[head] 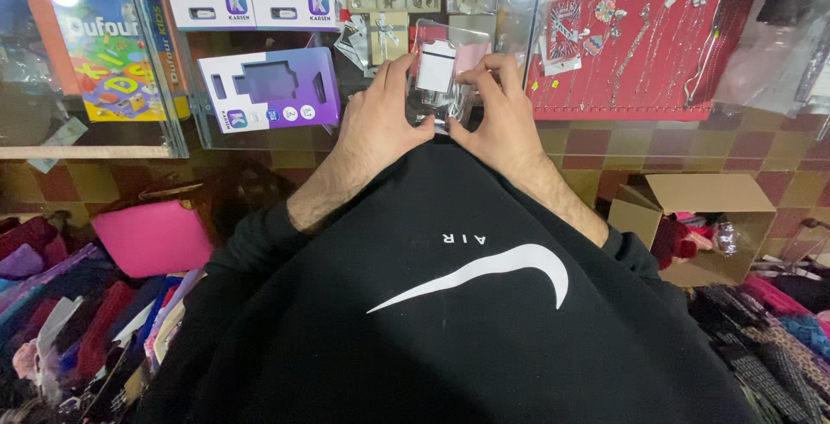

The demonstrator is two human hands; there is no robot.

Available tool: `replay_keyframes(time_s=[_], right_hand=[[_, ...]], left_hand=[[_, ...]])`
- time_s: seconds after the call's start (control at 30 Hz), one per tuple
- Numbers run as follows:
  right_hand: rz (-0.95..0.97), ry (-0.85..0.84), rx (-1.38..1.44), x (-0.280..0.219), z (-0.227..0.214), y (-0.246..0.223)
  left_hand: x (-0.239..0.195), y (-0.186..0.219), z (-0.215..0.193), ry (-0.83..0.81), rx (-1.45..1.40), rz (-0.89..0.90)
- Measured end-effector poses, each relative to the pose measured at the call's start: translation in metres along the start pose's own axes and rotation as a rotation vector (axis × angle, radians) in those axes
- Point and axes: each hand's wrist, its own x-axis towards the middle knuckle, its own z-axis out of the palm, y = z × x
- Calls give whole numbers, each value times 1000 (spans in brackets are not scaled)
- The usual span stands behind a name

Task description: The person unboxes a wall charger by taking it out of a box, unwrapping the cable from its plastic packaging, and placing it back into the box before hanging it on a display rack.

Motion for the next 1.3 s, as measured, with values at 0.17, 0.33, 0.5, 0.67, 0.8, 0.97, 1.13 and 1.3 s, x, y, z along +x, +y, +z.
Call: replay_keyframes(time_s=[0.17, 0.33, 0.5, 0.67, 0.8, 0.97, 1.13, 1.3], right_hand=[[-15, -21, -47, 4, -5, -10], [127, 33, 363, 2, -4, -1], [251, 118, 725, -6, 3, 26], [403, 55, 1137, -2, 12, 44], [334, 11, 1058, 13, 15, 49], [378, 30, 1023, 18, 22, 44], [458, 131, 943, 18, 30, 25], [456, 259, 951, 11, 53, 44]], left_hand=[[1, 7, -8, 2, 42, 21], [-14, 0, -20, -80, -264, 13], [-20, -21, 5, -55, -623, 94], [-22, -7, -6, -154, -855, -31], [-31, -27, 0, -110, -883, 182], [-48, -46, -49, 159, -252, 318], [-56, -68, -116, 150, 349, 360], [-49, -79, -122, -8, 501, 376]])
